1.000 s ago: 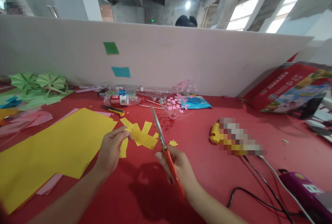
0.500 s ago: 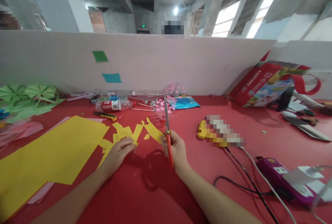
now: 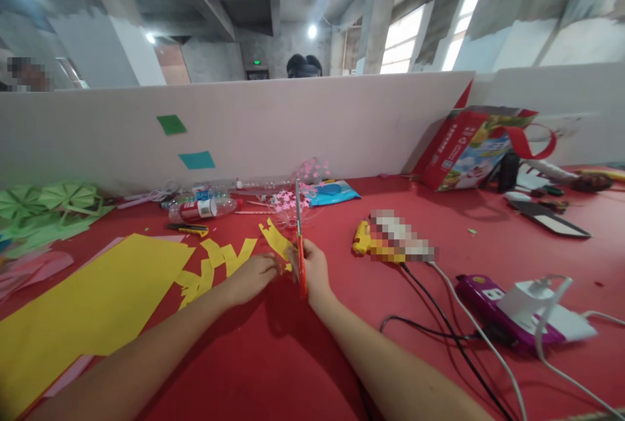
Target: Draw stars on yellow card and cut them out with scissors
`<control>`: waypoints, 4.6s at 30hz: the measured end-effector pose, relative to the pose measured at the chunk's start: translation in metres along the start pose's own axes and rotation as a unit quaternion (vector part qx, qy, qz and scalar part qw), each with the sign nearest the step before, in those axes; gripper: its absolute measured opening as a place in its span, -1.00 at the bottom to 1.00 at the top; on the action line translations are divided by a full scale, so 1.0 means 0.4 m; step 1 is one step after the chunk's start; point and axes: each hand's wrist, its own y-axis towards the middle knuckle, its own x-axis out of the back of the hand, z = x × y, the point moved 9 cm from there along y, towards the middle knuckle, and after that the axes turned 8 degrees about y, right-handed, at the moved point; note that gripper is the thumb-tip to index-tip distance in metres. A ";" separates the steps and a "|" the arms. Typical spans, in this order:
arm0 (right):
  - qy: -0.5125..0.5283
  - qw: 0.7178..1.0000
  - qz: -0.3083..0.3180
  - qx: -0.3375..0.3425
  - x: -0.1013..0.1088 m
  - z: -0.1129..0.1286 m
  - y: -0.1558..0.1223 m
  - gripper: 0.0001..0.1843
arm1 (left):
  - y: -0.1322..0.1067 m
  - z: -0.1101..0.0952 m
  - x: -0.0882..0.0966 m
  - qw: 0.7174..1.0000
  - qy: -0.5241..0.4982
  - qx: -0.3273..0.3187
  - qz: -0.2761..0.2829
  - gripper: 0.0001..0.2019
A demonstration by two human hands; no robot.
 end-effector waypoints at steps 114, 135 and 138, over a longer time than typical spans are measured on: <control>-0.191 0.883 0.350 -0.247 -0.134 -0.084 -0.182 -0.48 | -0.245 0.221 0.153 0.759 -0.496 0.131 -0.402 -0.80; -0.191 0.884 0.353 -0.241 -0.127 -0.089 -0.179 -0.54 | -0.245 0.231 0.145 0.751 -0.507 0.123 -0.404 -0.79; -0.195 0.880 0.356 -0.245 -0.129 -0.089 -0.179 -0.53 | -0.245 0.232 0.145 0.750 -0.510 0.126 -0.403 -0.79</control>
